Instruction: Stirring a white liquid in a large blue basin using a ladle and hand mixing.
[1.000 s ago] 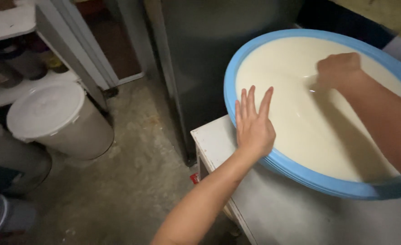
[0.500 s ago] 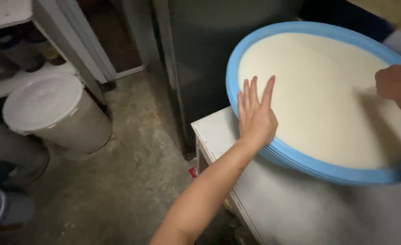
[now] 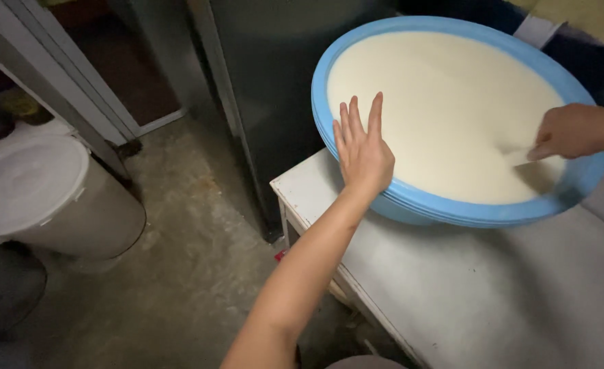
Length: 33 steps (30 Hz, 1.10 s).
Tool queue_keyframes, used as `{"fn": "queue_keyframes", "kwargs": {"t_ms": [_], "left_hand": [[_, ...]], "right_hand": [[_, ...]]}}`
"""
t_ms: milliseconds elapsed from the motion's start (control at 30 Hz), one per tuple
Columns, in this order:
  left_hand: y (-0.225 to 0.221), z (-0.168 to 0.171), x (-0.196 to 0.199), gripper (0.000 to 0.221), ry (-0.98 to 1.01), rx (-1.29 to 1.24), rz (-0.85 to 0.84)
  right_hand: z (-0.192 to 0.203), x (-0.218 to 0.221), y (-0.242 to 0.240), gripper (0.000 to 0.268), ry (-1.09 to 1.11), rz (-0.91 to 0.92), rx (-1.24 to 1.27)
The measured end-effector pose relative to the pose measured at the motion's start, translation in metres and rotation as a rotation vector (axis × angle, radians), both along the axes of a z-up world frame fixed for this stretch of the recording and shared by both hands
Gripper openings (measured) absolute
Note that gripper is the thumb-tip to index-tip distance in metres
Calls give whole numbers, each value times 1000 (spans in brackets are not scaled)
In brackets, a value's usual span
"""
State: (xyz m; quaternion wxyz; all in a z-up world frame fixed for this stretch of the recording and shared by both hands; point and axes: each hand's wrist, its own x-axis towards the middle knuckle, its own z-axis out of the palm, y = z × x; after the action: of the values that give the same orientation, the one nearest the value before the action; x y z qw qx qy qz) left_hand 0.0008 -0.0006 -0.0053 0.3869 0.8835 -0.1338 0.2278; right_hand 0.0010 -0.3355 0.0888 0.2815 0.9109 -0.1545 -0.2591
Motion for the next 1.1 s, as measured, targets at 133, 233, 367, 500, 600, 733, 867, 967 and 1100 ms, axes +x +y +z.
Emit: {"fn": "queue_keyframes", "kwargs": {"t_ms": [133,233,367,500,600,733,867,967,1100], "left_hand": [[1,-3,1,91,-48,-49,-6],[-1,-6,2,90,-81,-49,21],[-1,-8,2,89,-108,-81,14],[-2,-12,3,88,-108,-61,22],[-2,-11,4,90,-105,-65,26],[-1,-10,4,94,-95,-21,40],[-1,-10,4,91,-84,-28,39],[0,-11,2,84,-35,-95,-17],[1,-8,2,83,-8,-82,-28]], "right_hand": [[16,-25,67,36,-76,-11,171],[5,-30,85,42,-231,-77,414],[12,-39,98,44,-356,-180,705],[44,-48,99,39,-491,-322,784],[59,-27,34,35,-498,-242,679],[56,-22,-51,24,-779,-170,875],[12,50,-243,21,-697,-58,1033],[4,80,-252,22,-690,28,812],[3,108,-259,25,-672,219,333]]}}
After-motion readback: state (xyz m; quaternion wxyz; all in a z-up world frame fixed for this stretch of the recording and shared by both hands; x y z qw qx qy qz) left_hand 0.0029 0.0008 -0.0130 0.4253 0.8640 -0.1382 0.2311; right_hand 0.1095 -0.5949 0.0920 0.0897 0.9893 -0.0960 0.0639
